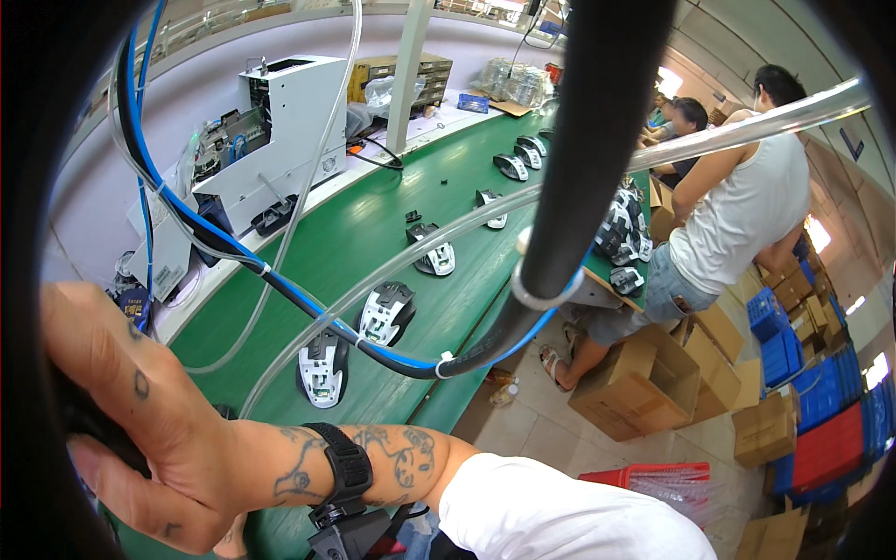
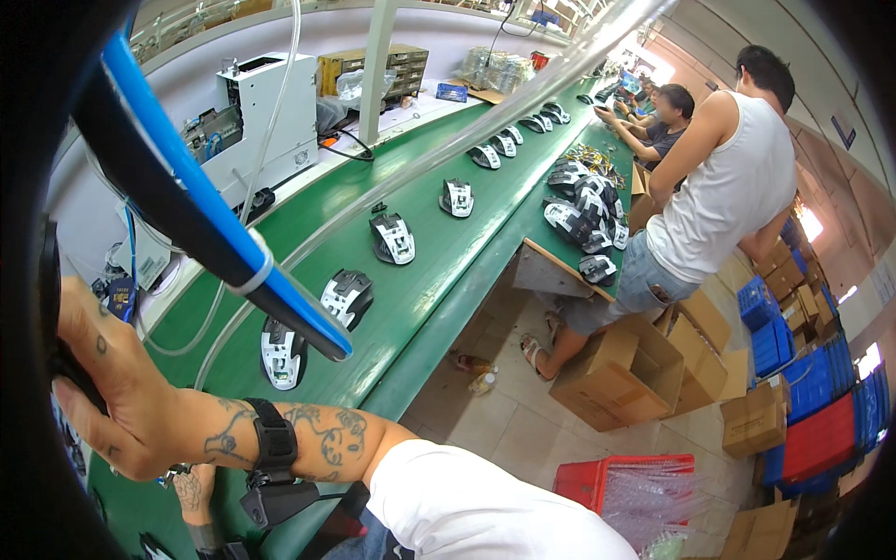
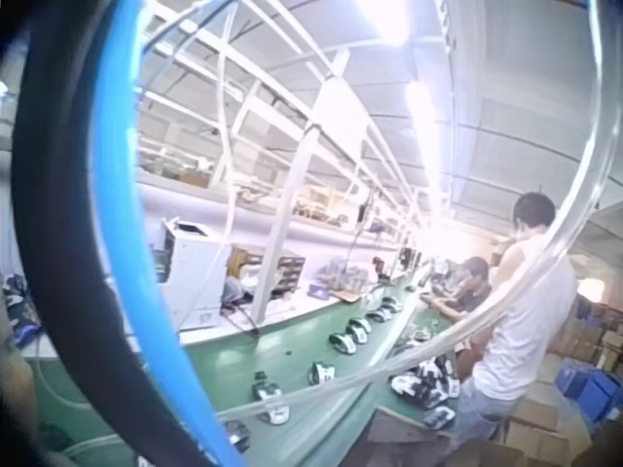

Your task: The recorder uses a pneumatic screwdriver to fasten components onto computer mice on an assembly line.

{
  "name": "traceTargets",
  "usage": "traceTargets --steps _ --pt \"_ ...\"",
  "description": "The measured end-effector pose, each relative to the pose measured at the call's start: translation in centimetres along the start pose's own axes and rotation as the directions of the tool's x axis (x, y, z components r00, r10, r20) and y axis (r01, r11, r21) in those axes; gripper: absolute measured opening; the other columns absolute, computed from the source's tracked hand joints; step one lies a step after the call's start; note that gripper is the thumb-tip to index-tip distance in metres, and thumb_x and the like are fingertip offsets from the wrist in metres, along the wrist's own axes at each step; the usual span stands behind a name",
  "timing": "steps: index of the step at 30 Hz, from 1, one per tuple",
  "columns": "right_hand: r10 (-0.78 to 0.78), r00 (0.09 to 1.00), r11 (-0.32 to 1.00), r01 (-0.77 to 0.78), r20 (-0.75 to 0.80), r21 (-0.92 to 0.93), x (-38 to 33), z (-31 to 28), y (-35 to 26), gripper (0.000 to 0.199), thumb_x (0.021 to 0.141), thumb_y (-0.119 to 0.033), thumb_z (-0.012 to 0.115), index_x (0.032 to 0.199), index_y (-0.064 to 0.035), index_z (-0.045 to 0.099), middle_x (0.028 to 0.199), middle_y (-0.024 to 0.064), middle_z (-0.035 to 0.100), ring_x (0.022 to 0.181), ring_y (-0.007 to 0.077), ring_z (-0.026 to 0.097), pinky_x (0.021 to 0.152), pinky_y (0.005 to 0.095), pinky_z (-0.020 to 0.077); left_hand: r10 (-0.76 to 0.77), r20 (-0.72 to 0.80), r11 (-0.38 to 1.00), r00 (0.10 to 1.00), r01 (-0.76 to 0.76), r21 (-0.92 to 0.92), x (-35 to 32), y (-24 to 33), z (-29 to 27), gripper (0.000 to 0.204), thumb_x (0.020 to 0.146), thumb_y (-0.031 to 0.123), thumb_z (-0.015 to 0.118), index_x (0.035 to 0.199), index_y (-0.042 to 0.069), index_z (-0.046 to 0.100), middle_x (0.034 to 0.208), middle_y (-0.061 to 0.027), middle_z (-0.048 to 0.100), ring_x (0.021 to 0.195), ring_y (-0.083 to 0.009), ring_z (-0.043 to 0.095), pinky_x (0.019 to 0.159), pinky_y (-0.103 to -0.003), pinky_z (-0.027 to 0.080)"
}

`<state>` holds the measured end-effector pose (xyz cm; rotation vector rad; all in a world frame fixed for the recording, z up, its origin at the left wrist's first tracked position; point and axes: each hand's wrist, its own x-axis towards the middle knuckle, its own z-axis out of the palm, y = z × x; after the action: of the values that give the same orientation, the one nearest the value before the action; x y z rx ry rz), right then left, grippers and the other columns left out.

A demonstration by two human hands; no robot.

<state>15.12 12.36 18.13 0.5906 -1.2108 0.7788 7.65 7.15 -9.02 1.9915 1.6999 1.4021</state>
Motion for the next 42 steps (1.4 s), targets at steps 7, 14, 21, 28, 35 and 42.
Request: traceTargets --steps 7,14,21,28,35,42 --pt "0.012 0.999 0.994 -0.016 0.036 0.111 -0.1 -0.2 -0.3 0.059 0.071 -0.001 0.042 0.128 0.0093 0.031 0.12 0.0258 0.038 0.105 0.0411 0.042 0.095 0.0413 0.0322 -0.004 0.006 1.0 1.0 0.004 0.006 -0.9 -0.1 0.0 0.031 0.082 0.024 0.058 0.106 0.005 0.058 0.107 -0.0114 0.059 0.101 -0.0248 0.055 0.085 -0.037 0.043" --pt "-0.03 1.0 0.997 0.03 -0.007 0.068 0.5 0.5 -0.4 0.061 0.073 -0.002 0.041 0.131 0.011 0.027 0.128 0.0274 0.034 0.114 0.0434 0.037 0.101 0.0407 0.0276 0.01 0.011 1.0 1.0 -0.01 -0.016 -0.7 0.9 1.0 0.03 0.083 0.024 0.058 0.106 0.005 0.058 0.106 -0.0113 0.059 0.1 -0.0247 0.055 0.084 -0.037 0.043" --pt "-0.003 0.998 0.99 -0.006 0.065 0.139 0.9 0.7 -0.9 0.061 0.075 -0.003 0.042 0.131 0.0117 0.025 0.13 0.028 0.034 0.116 0.0447 0.037 0.101 0.0403 0.0279 0.029 0.019 0.999 0.999 -0.028 -0.022 -0.1 1.8 1.4 0.029 0.083 0.024 0.058 0.105 0.005 0.058 0.104 -0.0111 0.06 0.099 -0.0246 0.056 0.083 -0.037 0.044" --pt "0.005 1.0 0.995 -0.005 -0.008 0.098 -1.0 0.8 -0.1 0.062 0.075 -0.003 0.042 0.132 0.0122 0.025 0.132 0.0288 0.032 0.119 0.0452 0.037 0.101 0.0401 0.0282 0.067 0.028 0.997 0.997 -0.066 -0.034 0.8 0.2 3.2 0.028 0.083 0.024 0.057 0.104 0.006 0.059 0.103 -0.0109 0.06 0.098 -0.0244 0.056 0.082 -0.037 0.044" --pt "-0.004 0.999 0.991 -0.003 0.052 0.131 -0.4 0.3 -0.4 0.062 0.074 -0.003 0.042 0.131 0.0122 0.026 0.132 0.0288 0.032 0.118 0.0459 0.037 0.101 0.0408 0.0286 0.084 0.036 0.996 0.996 -0.082 -0.046 1.5 0.9 3.8 0.028 0.083 0.025 0.057 0.104 0.006 0.059 0.102 -0.0108 0.06 0.097 -0.0243 0.056 0.081 -0.036 0.045" --pt "-0.016 1.0 0.996 0.015 0.01 0.09 -0.1 0.8 -0.8 0.061 0.073 -0.004 0.043 0.13 0.0105 0.029 0.127 0.0287 0.036 0.112 0.0448 0.04 0.098 0.0404 0.0312 0.099 0.039 0.994 0.994 -0.097 -0.05 2.2 1.4 4.4 0.027 0.084 0.025 0.057 0.103 0.006 0.059 0.101 -0.0106 0.061 0.096 -0.0242 0.057 0.08 -0.036 0.045"
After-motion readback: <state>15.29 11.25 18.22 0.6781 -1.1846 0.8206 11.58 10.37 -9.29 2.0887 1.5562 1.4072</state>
